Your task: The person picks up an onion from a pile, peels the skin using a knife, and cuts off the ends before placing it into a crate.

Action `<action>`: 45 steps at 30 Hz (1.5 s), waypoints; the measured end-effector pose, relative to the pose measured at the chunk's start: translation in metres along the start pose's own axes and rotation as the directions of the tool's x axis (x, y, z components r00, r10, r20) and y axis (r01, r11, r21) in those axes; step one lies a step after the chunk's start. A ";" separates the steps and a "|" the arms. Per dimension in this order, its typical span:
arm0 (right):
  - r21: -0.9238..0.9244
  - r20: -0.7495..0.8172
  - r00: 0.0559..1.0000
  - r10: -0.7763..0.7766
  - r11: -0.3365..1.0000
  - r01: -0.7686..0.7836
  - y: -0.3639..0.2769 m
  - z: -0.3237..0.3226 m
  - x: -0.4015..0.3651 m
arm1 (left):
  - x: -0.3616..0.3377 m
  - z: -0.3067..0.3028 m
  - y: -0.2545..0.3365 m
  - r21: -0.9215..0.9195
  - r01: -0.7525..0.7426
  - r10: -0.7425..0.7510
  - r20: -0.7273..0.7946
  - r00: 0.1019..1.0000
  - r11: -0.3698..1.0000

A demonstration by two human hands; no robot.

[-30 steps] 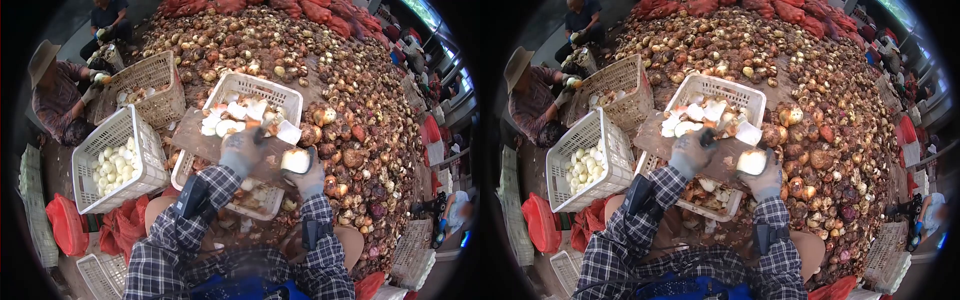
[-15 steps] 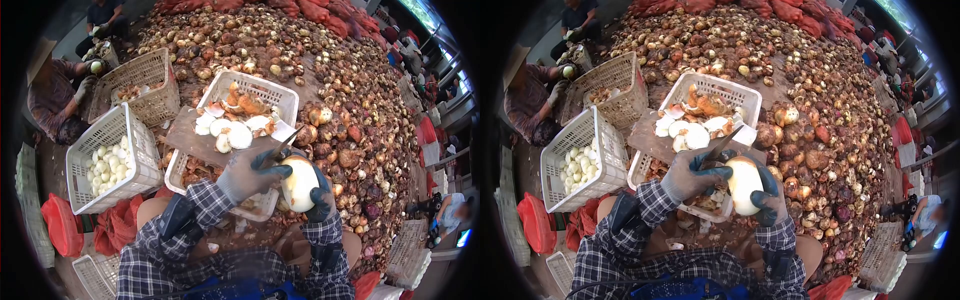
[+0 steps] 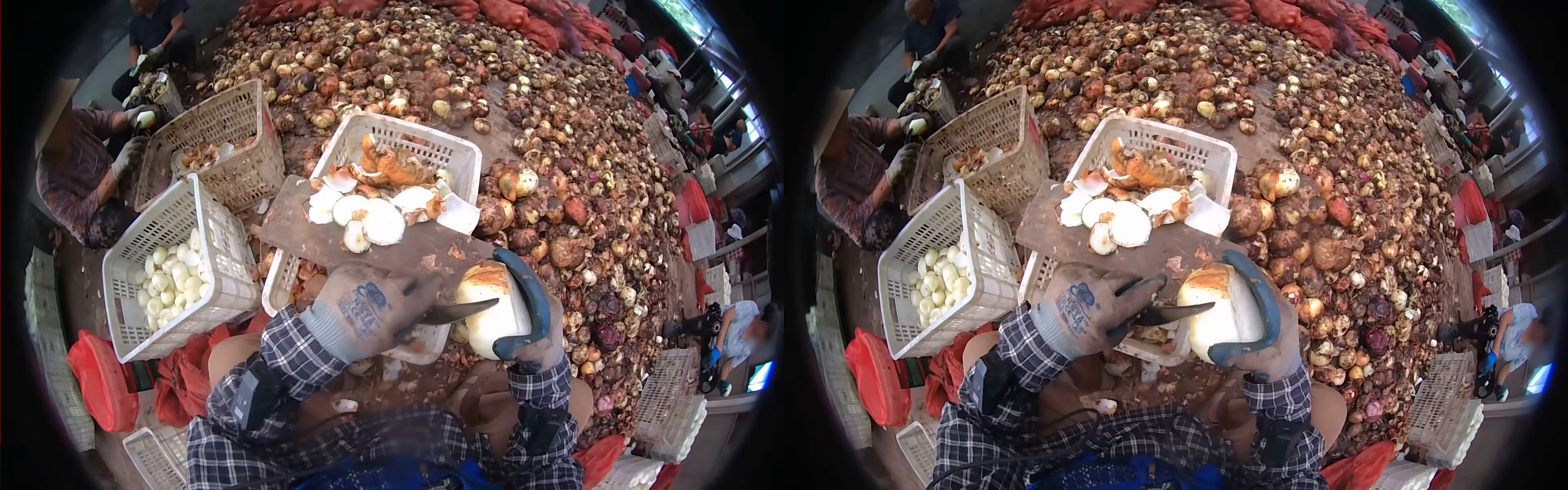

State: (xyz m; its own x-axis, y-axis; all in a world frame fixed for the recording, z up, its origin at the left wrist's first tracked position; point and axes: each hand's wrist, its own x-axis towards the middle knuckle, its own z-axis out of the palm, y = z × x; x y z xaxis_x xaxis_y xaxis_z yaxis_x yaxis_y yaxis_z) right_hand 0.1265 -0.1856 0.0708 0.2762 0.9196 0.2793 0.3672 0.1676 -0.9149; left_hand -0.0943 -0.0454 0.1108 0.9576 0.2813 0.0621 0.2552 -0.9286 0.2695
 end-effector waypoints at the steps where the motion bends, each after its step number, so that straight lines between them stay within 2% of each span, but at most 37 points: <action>1: -0.023 0.004 1.000 0.016 1.000 -0.015 -0.002 0.001 0.001 | 0.001 -0.002 0.000 0.029 0.046 -0.047 0.035 0.998 0.999; 3: -0.070 0.012 0.999 0.046 0.997 -0.045 -0.008 0.001 0.002 | 0.003 -0.004 0.001 0.090 0.135 -0.144 0.097 0.985 0.987; 6: -0.145 0.049 0.999 0.005 0.989 0.002 -0.001 0.002 0.001 | 0.004 0.001 -0.006 0.023 0.192 -0.193 0.136 0.972 0.981; 12: -0.139 0.032 0.997 0.069 0.988 -0.064 -0.004 0.002 0.002 | -0.003 -0.003 0.001 0.007 0.043 -0.044 0.063 0.997 0.999; 15: -0.178 0.067 0.997 0.031 0.984 -0.019 -0.008 0.001 0.004 | -0.002 -0.001 0.000 0.039 0.075 -0.077 0.042 0.996 0.996; 18: -0.277 0.106 0.994 0.033 0.961 -0.003 -0.005 0.003 0.002 | 0.001 -0.002 0.003 0.082 0.157 -0.165 0.107 0.980 0.984; 21: -0.076 0.073 0.994 0.087 0.994 -0.081 -0.008 0.012 0.003 | 0.002 0.003 -0.001 0.038 0.281 -0.284 0.144 0.948 0.959; 24: 0.092 -0.006 0.998 0.066 0.994 -0.065 0.021 0.014 0.000 | -0.004 -0.001 -0.003 -0.048 0.154 -0.151 0.070 0.986 0.987; 25: 0.340 0.048 0.974 0.223 0.913 -0.225 0.016 0.012 0.001 | -0.005 -0.001 -0.003 -0.082 0.114 -0.111 0.034 0.993 0.990; 28: 0.354 -0.005 0.990 0.138 0.927 -0.128 0.018 0.013 0.005 | -0.010 0.003 0.002 -0.150 0.024 -0.032 -0.048 0.998 0.988; 30: 0.082 -0.014 0.997 0.081 0.993 -0.080 0.005 0.011 0.005 | -0.008 0.006 0.005 -0.157 0.003 -0.010 -0.048 0.999 0.988; 32: -0.207 0.005 1.000 -0.019 0.978 0.020 -0.009 0.008 0.005 | -0.008 0.010 0.004 -0.223 -0.015 -0.003 -0.083 0.997 0.975; 33: 0.019 -0.046 0.995 0.093 0.996 -0.093 -0.020 0.015 0.005 | -0.008 0.012 0.003 -0.254 -0.025 0.001 -0.097 0.995 0.967; 36: -0.001 -0.070 0.992 0.103 0.995 -0.103 -0.018 0.017 0.003 | -0.009 0.019 -0.001 -0.286 -0.037 0.015 -0.080 0.997 0.958; 37: -0.396 0.042 0.997 -0.068 0.915 0.079 -0.008 0.004 0.004 | -0.009 0.021 -0.002 -0.303 -0.035 0.015 -0.068 0.998 0.952; 40: -0.352 0.056 0.992 -0.109 0.928 0.122 -0.001 0.004 0.004 | -0.008 0.027 -0.001 -0.353 -0.018 0.001 -0.051 0.999 0.935; 41: -0.219 0.024 0.999 -0.042 0.975 0.047 0.001 0.007 0.002 | -0.008 0.030 0.000 -0.372 -0.008 -0.013 -0.054 0.998 0.928; 44: -0.353 0.018 0.987 -0.162 0.922 0.158 -0.010 0.004 0.003 | -0.007 0.033 0.003 -0.375 0.005 -0.039 -0.084 0.996 0.927; 45: -0.375 0.029 0.987 -0.158 0.914 0.157 -0.017 0.003 0.004 | -0.006 0.034 0.003 -0.368 0.007 -0.046 -0.099 0.994 0.930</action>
State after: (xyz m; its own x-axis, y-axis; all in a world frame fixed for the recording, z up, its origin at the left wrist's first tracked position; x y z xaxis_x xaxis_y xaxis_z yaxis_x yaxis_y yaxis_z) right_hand 0.1184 -0.1833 0.0864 0.1891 0.8916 0.4114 0.7121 0.1639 -0.6826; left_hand -0.0950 -0.0586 0.0782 0.9270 0.3463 0.1440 0.1946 -0.7724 0.6045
